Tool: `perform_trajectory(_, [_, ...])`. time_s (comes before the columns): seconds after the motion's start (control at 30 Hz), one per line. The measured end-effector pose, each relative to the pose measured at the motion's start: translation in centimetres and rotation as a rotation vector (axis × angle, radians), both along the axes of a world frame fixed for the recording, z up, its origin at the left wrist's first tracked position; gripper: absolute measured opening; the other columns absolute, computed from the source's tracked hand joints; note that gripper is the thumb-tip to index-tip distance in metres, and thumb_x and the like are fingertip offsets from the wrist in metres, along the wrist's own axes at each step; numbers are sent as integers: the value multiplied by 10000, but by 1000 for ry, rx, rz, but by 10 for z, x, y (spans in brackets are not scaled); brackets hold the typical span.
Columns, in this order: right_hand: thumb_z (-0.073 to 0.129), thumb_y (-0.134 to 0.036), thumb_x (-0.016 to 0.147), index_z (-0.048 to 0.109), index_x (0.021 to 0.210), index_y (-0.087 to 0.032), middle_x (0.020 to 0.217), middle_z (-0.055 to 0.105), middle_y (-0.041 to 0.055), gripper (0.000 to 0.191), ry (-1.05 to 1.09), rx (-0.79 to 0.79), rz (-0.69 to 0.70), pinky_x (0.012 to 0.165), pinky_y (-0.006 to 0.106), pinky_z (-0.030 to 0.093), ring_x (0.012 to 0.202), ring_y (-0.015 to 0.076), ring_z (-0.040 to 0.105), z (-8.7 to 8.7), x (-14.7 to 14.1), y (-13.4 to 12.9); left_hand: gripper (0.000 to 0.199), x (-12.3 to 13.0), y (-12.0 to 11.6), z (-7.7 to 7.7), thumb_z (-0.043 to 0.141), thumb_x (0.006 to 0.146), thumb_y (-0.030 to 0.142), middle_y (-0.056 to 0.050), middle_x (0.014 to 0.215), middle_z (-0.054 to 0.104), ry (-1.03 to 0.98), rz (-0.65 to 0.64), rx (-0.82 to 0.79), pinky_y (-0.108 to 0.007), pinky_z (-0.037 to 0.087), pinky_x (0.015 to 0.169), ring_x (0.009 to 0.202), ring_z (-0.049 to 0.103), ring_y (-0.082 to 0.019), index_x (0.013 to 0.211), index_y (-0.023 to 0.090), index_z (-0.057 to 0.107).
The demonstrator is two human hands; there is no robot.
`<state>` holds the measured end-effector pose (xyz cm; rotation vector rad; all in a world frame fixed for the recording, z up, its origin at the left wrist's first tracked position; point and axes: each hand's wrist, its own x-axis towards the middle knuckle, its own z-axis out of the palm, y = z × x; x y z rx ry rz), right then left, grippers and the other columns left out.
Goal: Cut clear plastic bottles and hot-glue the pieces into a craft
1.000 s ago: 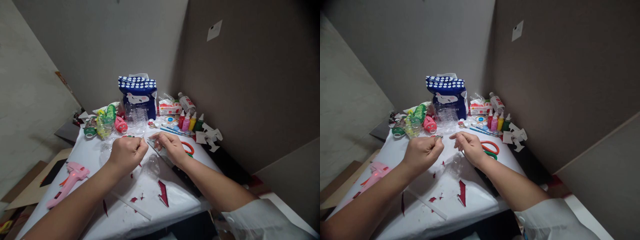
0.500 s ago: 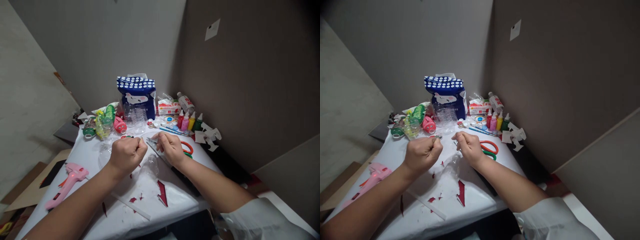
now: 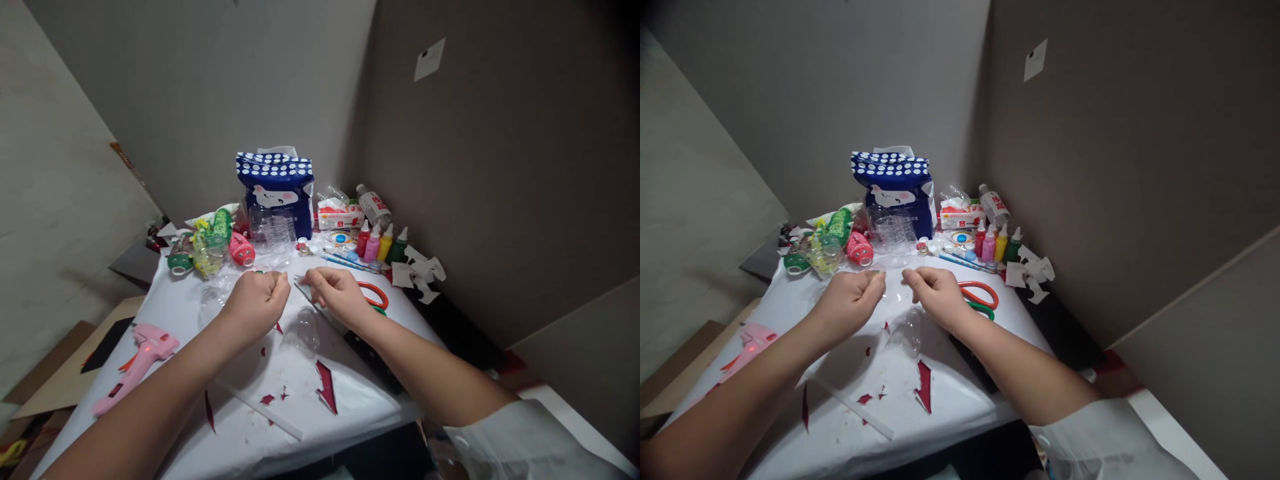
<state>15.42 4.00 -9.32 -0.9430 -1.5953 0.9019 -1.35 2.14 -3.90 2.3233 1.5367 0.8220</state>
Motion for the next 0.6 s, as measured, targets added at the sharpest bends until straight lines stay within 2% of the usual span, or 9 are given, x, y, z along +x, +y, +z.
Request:
perform_trajectory(0.13, [499, -494, 905, 576, 551, -192, 492, 520, -21, 472, -5, -10, -30, 558, 244, 400, 512, 120, 502, -2, -2, -2, 432, -1, 2, 0, 366, 867, 358, 21, 459, 418, -28, -42, -20, -277, 283, 523, 469, 407, -122, 462, 209, 348])
perform_trajectory(0.3, [497, -465, 905, 528, 557, -200, 539, 517, -19, 439, 32, 7, -99, 590, 255, 378, 553, 123, 478, -3, -2, -2, 477, 1, 2, 2, 381, 885, 496, 32, 466, 470, -1, -80, -219, -262, 327, 509, 480, 460, -142, 619, 181, 622])
perform_trajectory(0.37, [498, -478, 905, 549, 581, -197, 536, 491, -26, 432, 34, 11, -84, 578, 256, 369, 549, 122, 460, -1, -3, -3, 467, 2, 0, 4, 396, 875, 505, 28, 463, 481, 19, -89, -283, -262, 324, 504, 477, 460, -145, 616, 183, 614])
perform_trajectory(0.5, [544, -455, 873, 579, 608, -189, 538, 448, -39, 377, -1, 19, -17, 540, 250, 338, 543, 113, 419, 4, -3, -6, 452, 1, 0, 8, 391, 849, 467, 12, 453, 486, -22, -82, -243, -266, 332, 512, 478, 454, -144, 507, 195, 507])
perform_trajectory(0.6, [572, -390, 849, 575, 605, -186, 546, 465, -40, 318, -31, 15, 2, 543, 245, 335, 548, 109, 415, 5, -3, -9, 440, 1, 3, 8, 422, 809, 484, 25, 428, 436, -109, -90, -290, -260, 318, 489, 455, 414, -133, 498, 191, 529])
